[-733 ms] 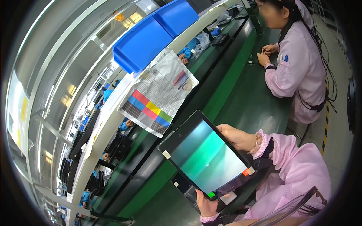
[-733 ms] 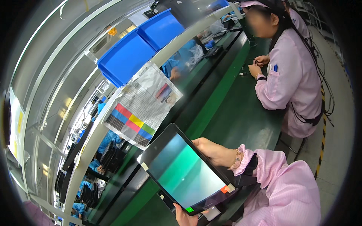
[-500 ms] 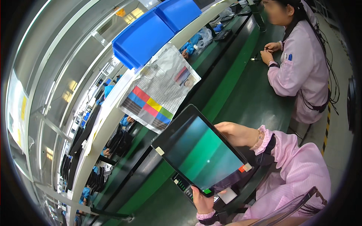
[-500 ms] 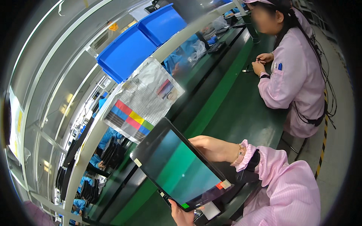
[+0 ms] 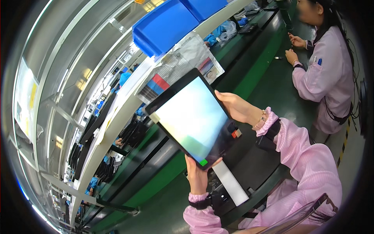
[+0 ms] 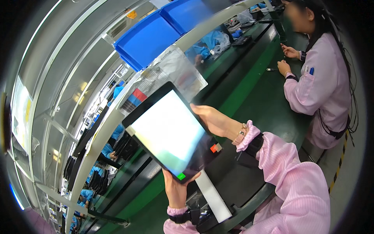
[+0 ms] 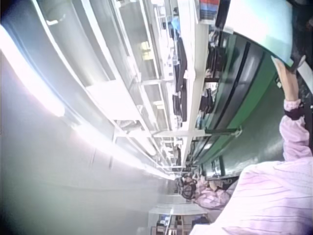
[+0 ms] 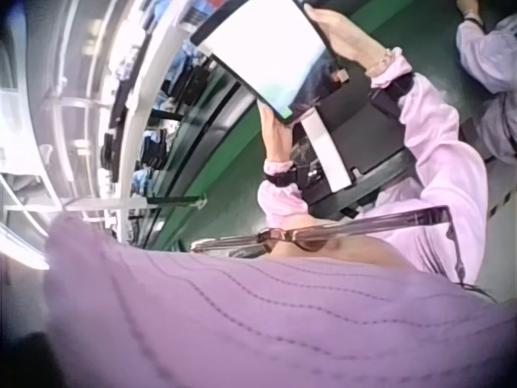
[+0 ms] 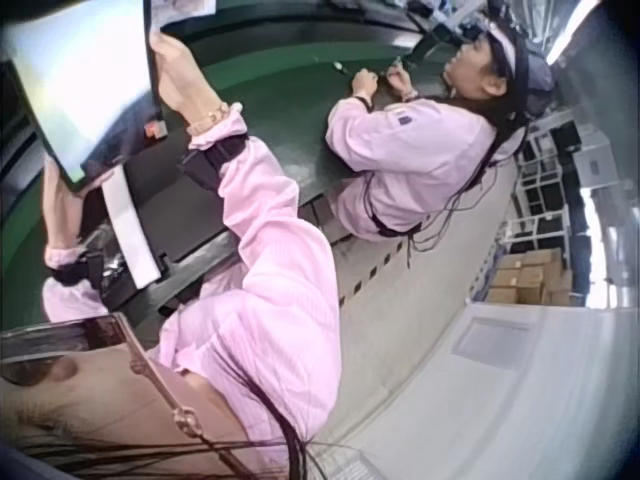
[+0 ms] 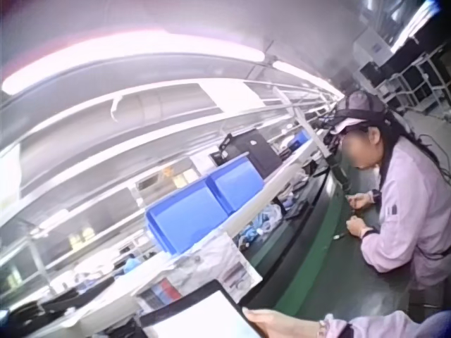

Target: Checking components and assembling parts for electronic tablet devices on a factory line.

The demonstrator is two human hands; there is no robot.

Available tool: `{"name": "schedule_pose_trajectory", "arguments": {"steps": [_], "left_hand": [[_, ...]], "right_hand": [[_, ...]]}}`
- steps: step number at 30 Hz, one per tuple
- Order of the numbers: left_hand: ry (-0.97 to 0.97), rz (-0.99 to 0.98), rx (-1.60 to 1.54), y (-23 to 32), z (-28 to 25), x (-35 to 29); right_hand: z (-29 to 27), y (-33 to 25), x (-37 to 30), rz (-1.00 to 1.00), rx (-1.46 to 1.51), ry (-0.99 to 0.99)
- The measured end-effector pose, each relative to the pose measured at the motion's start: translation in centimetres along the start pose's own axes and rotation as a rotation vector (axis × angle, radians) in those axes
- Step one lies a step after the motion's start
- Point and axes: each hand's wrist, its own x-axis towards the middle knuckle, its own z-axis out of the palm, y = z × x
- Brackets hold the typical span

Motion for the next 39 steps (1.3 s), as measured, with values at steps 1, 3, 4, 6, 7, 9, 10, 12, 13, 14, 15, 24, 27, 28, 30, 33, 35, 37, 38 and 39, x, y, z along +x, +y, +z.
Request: {"name": "schedule_pose_trajectory", "arguments": {"steps": [1, 3, 4, 6, 7, 9, 10, 12, 13, 14, 15, 24, 27, 28, 30, 33, 35, 37, 38, 39], "left_hand": [[0.005, 0.002, 0.01, 0.1, 0.1, 0.8], [0.007, 0.015, 0.024, 0.2, -0.4, 2.0], [-0.045, 0.024, -0.007, 0.2, -1.0, 2.6], [-0.113, 0.035, -0.039, 0.4, -1.1, 3.4], [-0.085, 0.028, 0.03, 0.6, -0.9, 3.7], [-0.021, -0.007, 0.019, 0.8, -1.0, 4.0], [-0.023, -0.004, 0.022, 0.7, -1.1, 4.3], [-0.008, -0.008, 0.048, 0.4, -1.3, 4.4], [-0.006, -0.009, 0.049, 0.2, -1.3, 4.5], [0.002, -0.006, 0.045, -0.1, -1.3, 4.6], [0.01, -0.004, 0.039, -0.2, -1.4, 4.7], [0.041, -0.027, 0.056, -0.8, -1.7, 5.5], [0.027, -0.035, 0.05, -0.7, -1.5, 5.6], [0.026, -0.032, 0.053, -0.5, -1.6, 5.9], [0.003, -0.044, 0.031, -0.5, -1.6, 6.0], [0.016, -0.074, 0.028, -0.8, -2.0, 5.8], [0.001, -0.063, 0.026, -0.7, -1.8, 5.7], [-0.013, -0.053, 0.022, -0.5, -1.5, 5.3], [-0.017, -0.059, 0.045, -0.3, -1.3, 5.0], [-0.022, -0.064, 0.068, -0.2, -1.3, 4.7]], "right_hand": [[0.0, -0.2, 0.5, -0.014, -0.034, 0.033], [0.2, -0.2, 1.7, -0.023, -0.026, 0.035], [0.2, -0.1, 2.3, -0.029, -0.017, 0.045], [-0.3, 0.0, 3.3, -0.017, 0.045, -0.008], [-0.5, 0.1, 3.5, -0.024, 0.044, 0.007], [-0.6, 0.4, 4.1, -0.032, 0.045, 0.015], [-0.9, 0.6, 4.4, -0.028, 0.041, 0.019], [-1.0, 0.8, 4.8, -0.02, 0.039, 0.023], [-1.0, 0.8, 4.9, -0.026, 0.03, 0.035], [-0.9, 0.8, 5.0, -0.032, 0.022, 0.047], [-0.9, 0.8, 5.1, -0.03, 0.024, 0.049], [-1.6, 1.3, 6.0, -0.014, 0.058, 0.052], [-1.8, 1.1, 6.1, -0.032, 0.059, 0.065], [-1.8, 1.1, 6.2, -0.036, 0.045, 0.067], [-1.9, 1.1, 5.9, -0.032, 0.036, 0.075], [-2.0, 1.2, 5.7, -0.048, 0.058, 0.077], [-2.0, 1.2, 5.5, -0.06, 0.07, 0.063], [-1.6, 1.1, 5.0, -0.058, 0.061, 0.101], [-1.2, 1.0, 4.7, -0.062, 0.045, 0.133], [-0.8, 0.9, 4.2, -0.071, 0.043, 0.153]]}}
